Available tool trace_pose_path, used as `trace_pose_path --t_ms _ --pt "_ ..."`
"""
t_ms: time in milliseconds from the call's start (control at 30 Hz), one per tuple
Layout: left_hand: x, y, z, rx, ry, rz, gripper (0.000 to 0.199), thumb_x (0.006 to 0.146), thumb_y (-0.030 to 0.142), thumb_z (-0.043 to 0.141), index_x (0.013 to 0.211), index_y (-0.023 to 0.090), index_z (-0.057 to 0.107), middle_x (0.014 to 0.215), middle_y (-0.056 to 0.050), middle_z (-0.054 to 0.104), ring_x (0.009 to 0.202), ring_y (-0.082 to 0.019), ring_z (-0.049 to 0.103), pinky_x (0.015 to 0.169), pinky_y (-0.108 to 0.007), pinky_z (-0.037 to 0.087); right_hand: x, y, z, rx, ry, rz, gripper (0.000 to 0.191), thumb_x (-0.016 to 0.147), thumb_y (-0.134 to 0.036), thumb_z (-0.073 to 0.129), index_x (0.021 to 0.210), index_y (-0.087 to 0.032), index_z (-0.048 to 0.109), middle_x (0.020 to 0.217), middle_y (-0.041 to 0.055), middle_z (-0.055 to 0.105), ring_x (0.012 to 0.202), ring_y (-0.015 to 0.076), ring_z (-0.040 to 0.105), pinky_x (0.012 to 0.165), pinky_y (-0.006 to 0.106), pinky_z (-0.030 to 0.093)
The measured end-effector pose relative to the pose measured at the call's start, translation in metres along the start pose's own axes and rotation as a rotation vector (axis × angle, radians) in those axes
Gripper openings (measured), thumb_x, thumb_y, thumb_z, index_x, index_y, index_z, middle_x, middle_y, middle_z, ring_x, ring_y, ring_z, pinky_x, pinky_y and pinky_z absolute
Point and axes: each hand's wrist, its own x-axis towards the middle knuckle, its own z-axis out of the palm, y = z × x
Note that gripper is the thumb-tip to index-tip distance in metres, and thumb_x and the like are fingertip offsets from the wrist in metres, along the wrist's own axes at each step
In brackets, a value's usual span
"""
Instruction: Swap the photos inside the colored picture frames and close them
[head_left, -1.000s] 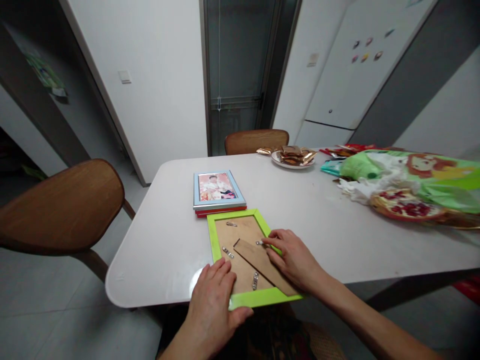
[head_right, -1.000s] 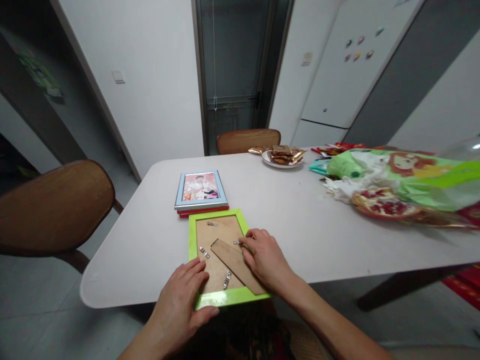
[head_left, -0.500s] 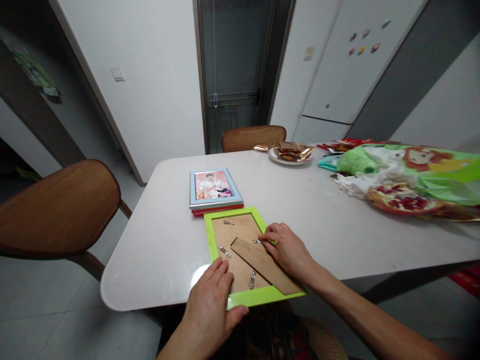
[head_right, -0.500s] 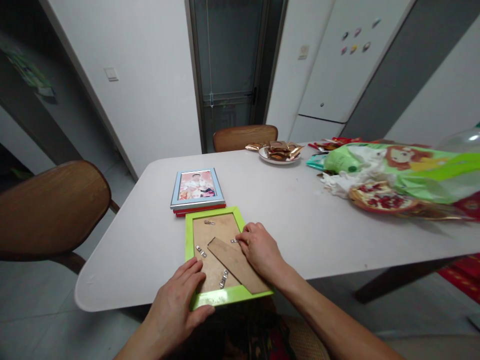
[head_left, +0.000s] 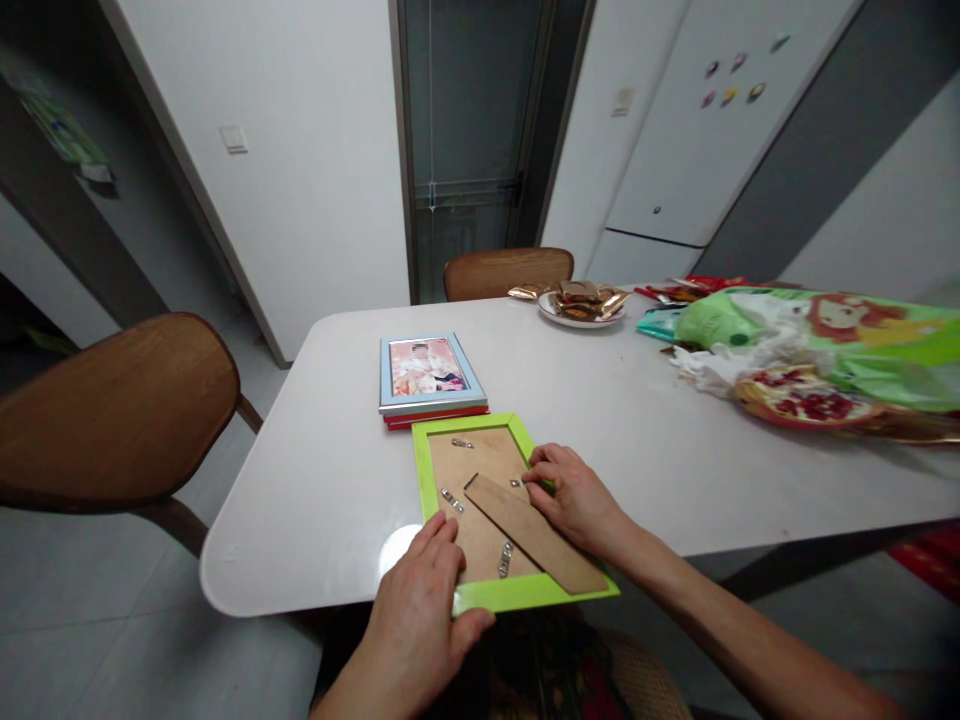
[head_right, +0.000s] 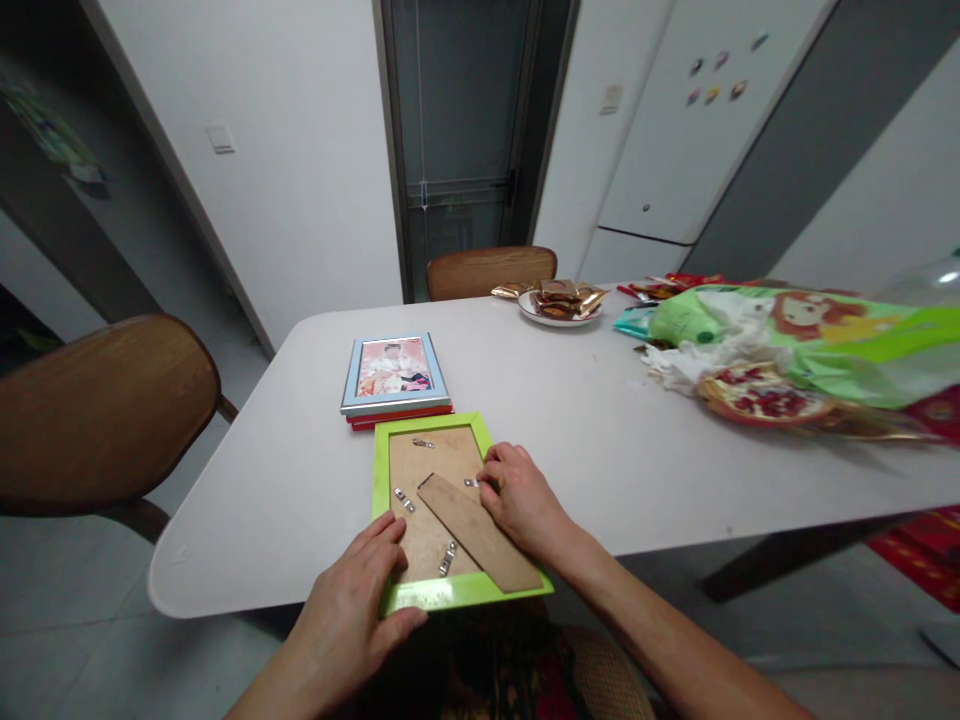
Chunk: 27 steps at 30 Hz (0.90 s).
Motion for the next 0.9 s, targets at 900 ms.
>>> trace_pose_path --t_ms 900 --pt "-0.001 -0.002 0.003 -0.048 -0.022 0.0 0.021 0.064 0.021 0.063 0.081 0.013 0.054 0.126 -0.018 0.044 0.123 -0.026 0.029 0.099 -0.042 0.031 0.04 -0.064 0.02 -0.067 -0.148 -0.138 0.02 0.08 -0.021 0.045 0.088 -0.015 0.063 0.083 0.0066 0.061 0.08 0.0151 0.051 0.071 0.024 0.035"
